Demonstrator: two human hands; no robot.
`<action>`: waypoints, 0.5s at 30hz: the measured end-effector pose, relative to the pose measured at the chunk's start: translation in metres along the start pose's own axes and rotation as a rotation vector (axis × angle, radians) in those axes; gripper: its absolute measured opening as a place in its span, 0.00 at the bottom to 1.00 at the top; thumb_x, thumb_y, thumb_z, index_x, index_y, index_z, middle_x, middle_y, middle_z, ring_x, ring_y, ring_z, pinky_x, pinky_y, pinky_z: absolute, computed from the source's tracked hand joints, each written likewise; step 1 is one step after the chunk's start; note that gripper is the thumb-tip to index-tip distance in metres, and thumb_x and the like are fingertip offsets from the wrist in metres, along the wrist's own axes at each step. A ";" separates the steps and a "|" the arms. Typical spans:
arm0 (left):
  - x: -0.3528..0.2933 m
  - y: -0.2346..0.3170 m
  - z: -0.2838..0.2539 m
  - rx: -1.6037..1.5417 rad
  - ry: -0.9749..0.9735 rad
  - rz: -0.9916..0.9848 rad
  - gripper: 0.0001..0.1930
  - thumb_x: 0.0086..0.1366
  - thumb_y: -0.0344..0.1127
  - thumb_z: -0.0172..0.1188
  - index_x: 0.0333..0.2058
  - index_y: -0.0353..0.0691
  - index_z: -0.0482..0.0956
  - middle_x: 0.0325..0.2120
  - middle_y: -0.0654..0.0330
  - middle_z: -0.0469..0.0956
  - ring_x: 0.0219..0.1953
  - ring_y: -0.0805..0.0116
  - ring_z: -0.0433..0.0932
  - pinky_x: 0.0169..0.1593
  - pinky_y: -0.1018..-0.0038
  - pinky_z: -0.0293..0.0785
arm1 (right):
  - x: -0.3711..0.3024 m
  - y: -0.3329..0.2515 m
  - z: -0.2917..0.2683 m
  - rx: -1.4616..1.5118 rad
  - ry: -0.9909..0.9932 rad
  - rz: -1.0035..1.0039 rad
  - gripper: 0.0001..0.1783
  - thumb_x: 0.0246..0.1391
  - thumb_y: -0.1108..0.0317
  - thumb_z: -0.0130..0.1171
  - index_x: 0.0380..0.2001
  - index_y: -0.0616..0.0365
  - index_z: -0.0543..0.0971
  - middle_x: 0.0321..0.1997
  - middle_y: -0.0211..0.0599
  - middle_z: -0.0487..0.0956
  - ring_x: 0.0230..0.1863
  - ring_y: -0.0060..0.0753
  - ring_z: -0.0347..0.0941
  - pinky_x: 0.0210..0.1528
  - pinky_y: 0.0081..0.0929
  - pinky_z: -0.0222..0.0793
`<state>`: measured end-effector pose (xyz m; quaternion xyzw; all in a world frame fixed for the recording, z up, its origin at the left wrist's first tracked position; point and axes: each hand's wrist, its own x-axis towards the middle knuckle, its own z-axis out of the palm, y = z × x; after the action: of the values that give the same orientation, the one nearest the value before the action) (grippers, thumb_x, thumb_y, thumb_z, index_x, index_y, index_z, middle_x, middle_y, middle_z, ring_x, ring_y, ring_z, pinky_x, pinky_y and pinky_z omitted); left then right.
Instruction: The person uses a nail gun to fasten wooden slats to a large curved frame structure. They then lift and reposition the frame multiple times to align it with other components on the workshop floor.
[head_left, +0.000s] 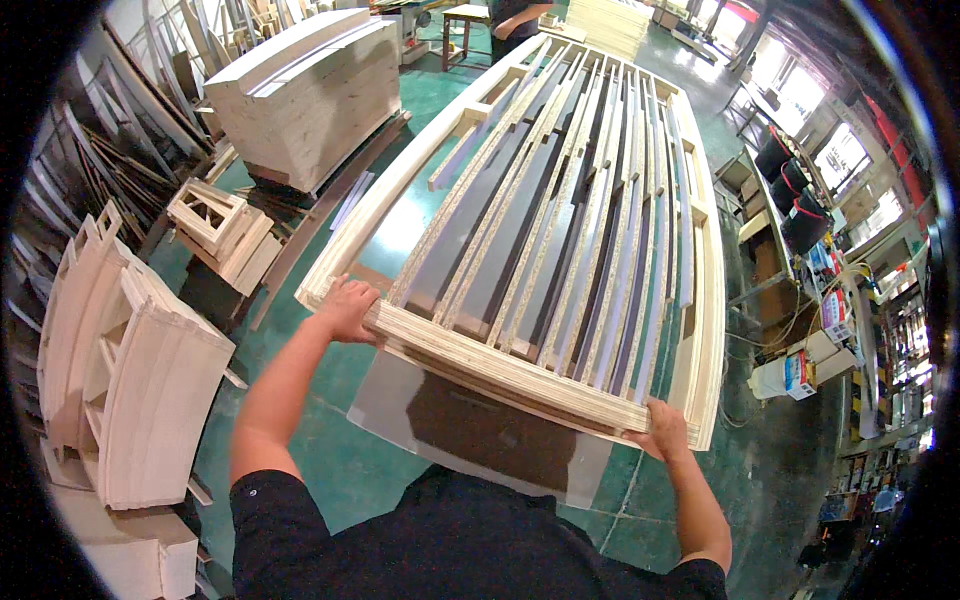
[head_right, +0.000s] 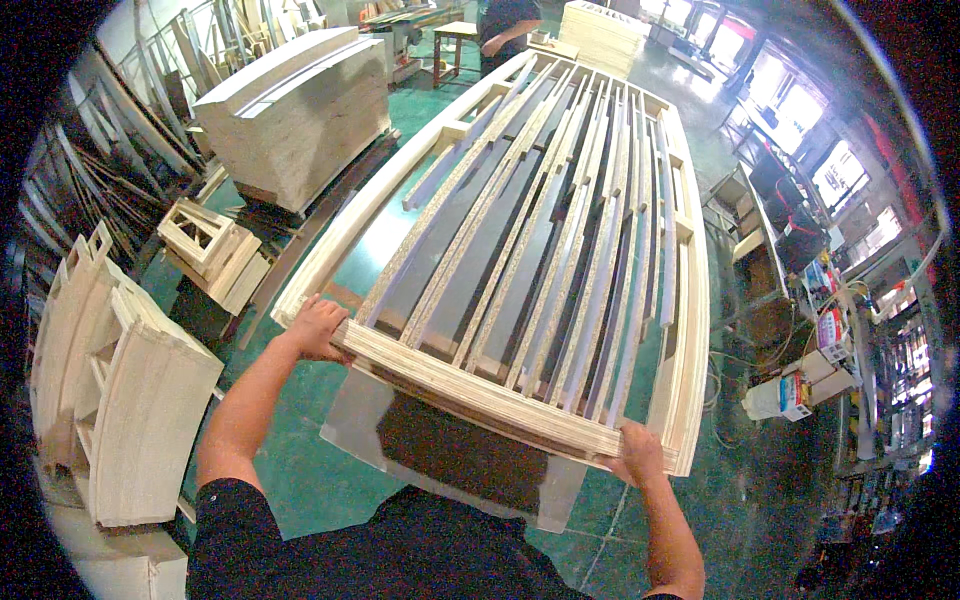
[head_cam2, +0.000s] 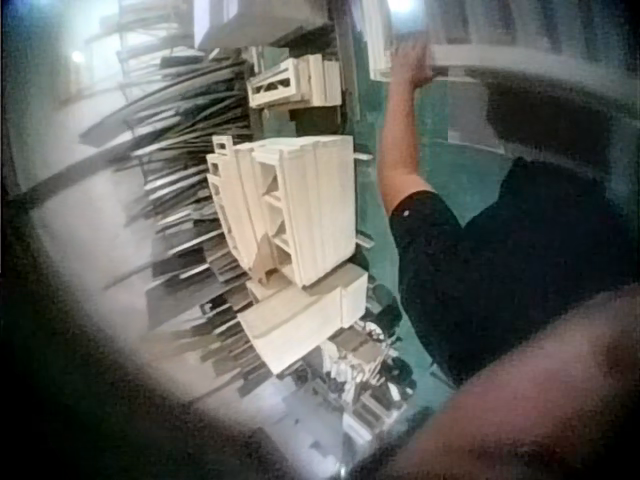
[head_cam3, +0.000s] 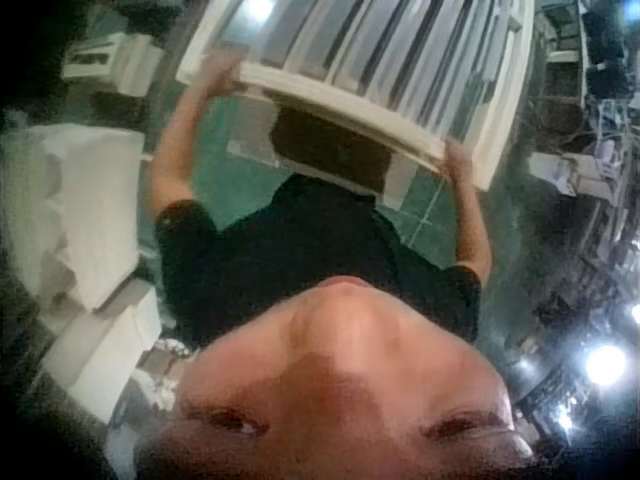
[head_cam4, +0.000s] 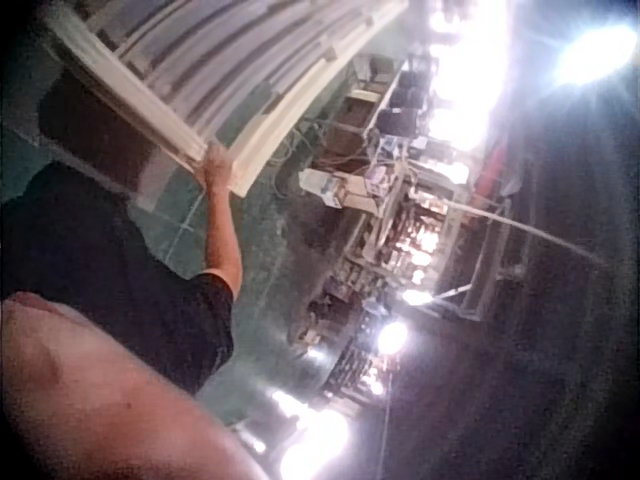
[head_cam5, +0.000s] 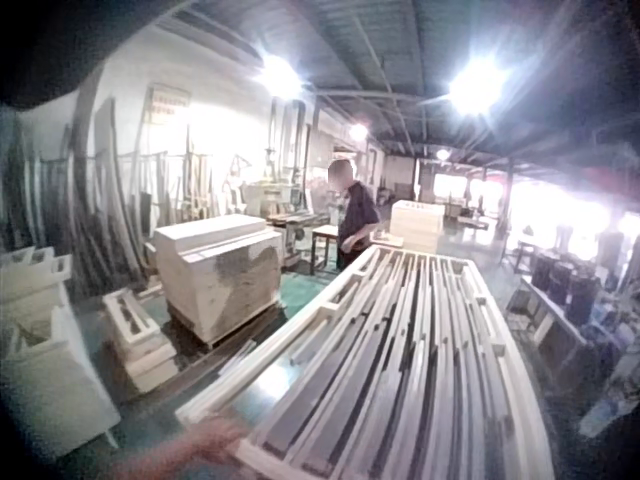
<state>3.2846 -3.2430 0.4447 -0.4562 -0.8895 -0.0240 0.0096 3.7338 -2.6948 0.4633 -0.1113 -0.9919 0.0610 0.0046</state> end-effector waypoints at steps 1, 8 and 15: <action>0.000 -0.007 0.006 0.033 -0.004 0.006 0.47 0.42 0.72 0.75 0.54 0.45 0.77 0.50 0.53 0.79 0.59 0.52 0.75 0.68 0.53 0.60 | -0.001 0.007 0.006 0.013 0.042 -0.011 0.44 0.28 0.43 0.83 0.48 0.57 0.80 0.44 0.44 0.84 0.47 0.52 0.81 0.46 0.46 0.76; 0.019 -0.001 -0.016 0.013 -0.111 0.031 0.32 0.44 0.61 0.79 0.39 0.47 0.78 0.39 0.62 0.78 0.50 0.58 0.77 0.57 0.56 0.68 | -0.004 0.008 0.014 0.048 0.204 -0.053 0.42 0.25 0.44 0.84 0.44 0.56 0.80 0.40 0.42 0.84 0.40 0.51 0.83 0.43 0.46 0.77; 0.014 -0.011 -0.013 -0.012 -0.014 0.043 0.31 0.39 0.60 0.81 0.36 0.49 0.78 0.36 0.64 0.78 0.47 0.60 0.77 0.54 0.59 0.67 | 0.003 -0.005 0.005 0.015 0.147 -0.008 0.41 0.25 0.42 0.84 0.39 0.57 0.80 0.36 0.42 0.83 0.39 0.52 0.82 0.41 0.45 0.77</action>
<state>3.2675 -3.2393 0.4584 -0.4752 -0.8795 -0.0261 0.0012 3.7298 -2.7001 0.4586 -0.1112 -0.9889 0.0601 0.0786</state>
